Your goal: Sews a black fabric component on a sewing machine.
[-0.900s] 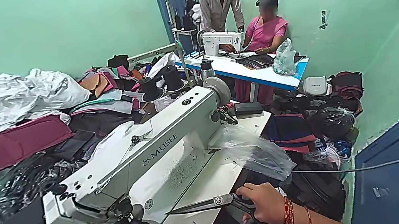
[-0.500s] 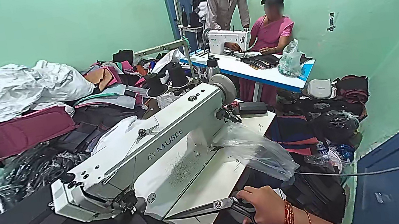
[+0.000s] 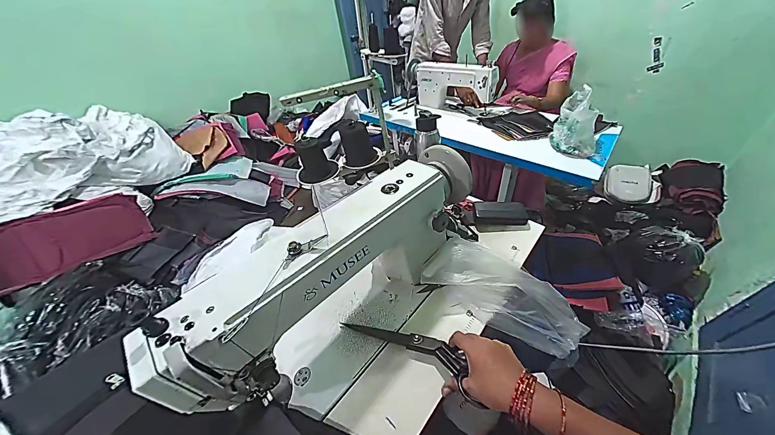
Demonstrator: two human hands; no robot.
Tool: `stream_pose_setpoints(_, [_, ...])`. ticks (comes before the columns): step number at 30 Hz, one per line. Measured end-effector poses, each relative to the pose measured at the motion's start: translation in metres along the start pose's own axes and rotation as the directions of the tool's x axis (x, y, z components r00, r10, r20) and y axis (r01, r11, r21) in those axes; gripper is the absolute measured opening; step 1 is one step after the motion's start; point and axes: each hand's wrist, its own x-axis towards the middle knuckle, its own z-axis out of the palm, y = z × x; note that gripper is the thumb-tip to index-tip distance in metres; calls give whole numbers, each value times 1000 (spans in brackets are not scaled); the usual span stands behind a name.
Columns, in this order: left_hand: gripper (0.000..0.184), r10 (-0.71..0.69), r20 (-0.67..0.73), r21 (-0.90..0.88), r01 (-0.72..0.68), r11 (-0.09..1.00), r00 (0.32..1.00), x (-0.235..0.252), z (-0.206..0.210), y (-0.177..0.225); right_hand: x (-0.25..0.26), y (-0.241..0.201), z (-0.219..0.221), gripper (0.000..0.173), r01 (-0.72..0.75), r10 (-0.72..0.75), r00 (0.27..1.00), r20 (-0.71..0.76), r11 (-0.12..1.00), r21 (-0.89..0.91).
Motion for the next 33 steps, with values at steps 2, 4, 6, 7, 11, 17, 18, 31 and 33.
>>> stream_pose_setpoints(2, [34,-8,5,3,8,1000,1000,-1,0,3,9,-13,-3,62,-27,27,1000,4,999,-26])
stream_pose_setpoints(4, [34,-18,16,12,18,1000,1000,-1,-1,5,17,-22,-6,63,-24,25,1000,13,998,-57])
stream_pose_setpoints(6, [36,-22,25,13,22,1000,999,-1,-1,6,25,-29,-9,65,-2,4,1000,26,997,-74])
stream_pose_setpoints(7, [36,-18,29,15,17,1000,999,-1,-2,6,28,-31,-10,65,13,-11,1000,23,997,-73])
stream_pose_setpoints(11, [36,-17,48,10,16,1000,999,-1,-4,4,37,-35,-8,64,64,-65,998,-23,997,-30])
stream_pose_setpoints(17, [32,-9,52,-25,10,1000,999,-1,-3,6,35,-36,-3,65,93,-94,995,-39,995,-24])
stream_pose_setpoints(18, [32,-8,52,-21,9,1000,999,-1,-4,6,34,-36,-3,66,96,-97,995,-36,995,-32])
stream_pose_setpoints(31, [31,18,50,-40,-16,999,999,0,-4,1,22,-38,-2,51,134,-146,984,-103,984,-118])
stream_pose_setpoints(33, [32,20,52,-30,-18,999,998,0,-5,2,21,-37,0,46,181,-193,971,-142,979,-94])
